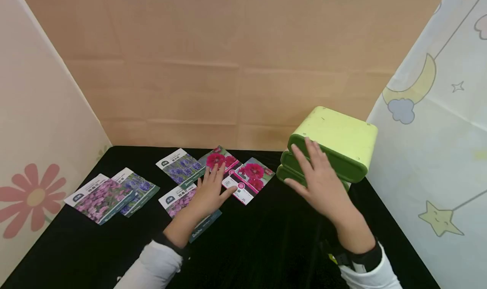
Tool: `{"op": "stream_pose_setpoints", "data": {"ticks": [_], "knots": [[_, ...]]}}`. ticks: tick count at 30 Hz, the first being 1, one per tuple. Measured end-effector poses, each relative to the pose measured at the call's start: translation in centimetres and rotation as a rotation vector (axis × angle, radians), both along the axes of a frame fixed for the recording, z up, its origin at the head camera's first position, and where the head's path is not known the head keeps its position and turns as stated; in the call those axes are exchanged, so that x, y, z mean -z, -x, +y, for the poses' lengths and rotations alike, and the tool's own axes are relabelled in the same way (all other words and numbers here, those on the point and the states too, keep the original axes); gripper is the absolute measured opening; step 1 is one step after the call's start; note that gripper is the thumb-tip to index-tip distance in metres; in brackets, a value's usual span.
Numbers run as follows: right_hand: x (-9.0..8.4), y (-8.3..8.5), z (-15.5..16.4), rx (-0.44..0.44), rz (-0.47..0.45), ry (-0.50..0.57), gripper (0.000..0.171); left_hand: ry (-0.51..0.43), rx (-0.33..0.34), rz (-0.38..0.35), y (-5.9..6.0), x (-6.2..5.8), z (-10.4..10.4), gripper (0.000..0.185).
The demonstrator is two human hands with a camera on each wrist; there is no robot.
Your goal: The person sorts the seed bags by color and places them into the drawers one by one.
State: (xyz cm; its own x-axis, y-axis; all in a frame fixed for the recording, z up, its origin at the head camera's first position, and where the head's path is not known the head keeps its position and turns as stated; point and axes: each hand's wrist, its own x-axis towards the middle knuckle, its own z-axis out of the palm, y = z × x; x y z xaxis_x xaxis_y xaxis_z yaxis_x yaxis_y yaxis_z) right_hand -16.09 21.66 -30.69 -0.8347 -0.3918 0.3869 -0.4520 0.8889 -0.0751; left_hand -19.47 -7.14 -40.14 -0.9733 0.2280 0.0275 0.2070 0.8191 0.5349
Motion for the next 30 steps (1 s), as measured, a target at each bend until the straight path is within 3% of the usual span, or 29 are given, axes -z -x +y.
{"op": "stream_pose_setpoints", "data": {"ticks": [3, 5, 8, 11, 15, 18, 21, 25, 30], "knots": [[-2.6, 1.5, 2.2, 0.033, -0.026, -0.003, 0.083, -0.035, 0.059, -0.04, 1.0, -0.7, 2.8, 0.081], [-3.8, 2.8, 3.9, 0.074, -0.093, -0.014, 0.084, -0.03, 0.098, -0.058, 1.4, -1.1, 4.8, 0.08], [-4.6, 4.7, 6.4, 0.118, -0.203, -0.027, 0.088, -0.048, 0.151, -0.061, 1.5, -1.4, 8.0, 0.08], [-4.8, 6.1, 8.2, 0.123, -0.316, -0.036, 0.09, -0.173, 0.18, -0.095, 1.7, -1.0, 11.1, 0.075], [-4.6, 7.3, 8.9, 0.095, -0.429, -0.044, 0.09, -0.502, 0.125, -0.283, 3.0, 0.7, 14.4, 0.066], [-4.0, 7.7, 8.9, 0.091, -0.453, -0.075, 0.091, -0.767, 0.045, -0.476, 3.8, 2.4, 16.1, 0.061], [-3.7, 7.8, 8.7, 0.102, -0.442, -0.106, 0.09, -0.951, -0.014, -0.63, 4.0, 3.8, 17.5, 0.057], [-3.7, 7.6, 8.8, 0.132, -0.41, -0.119, 0.085, -1.013, -0.03, -0.751, 4.2, 4.3, 19.5, 0.052], [-3.6, 7.6, 8.8, 0.153, -0.381, -0.131, 0.081, -1.037, -0.075, -0.806, 4.5, 4.7, 21.6, 0.043]]}}
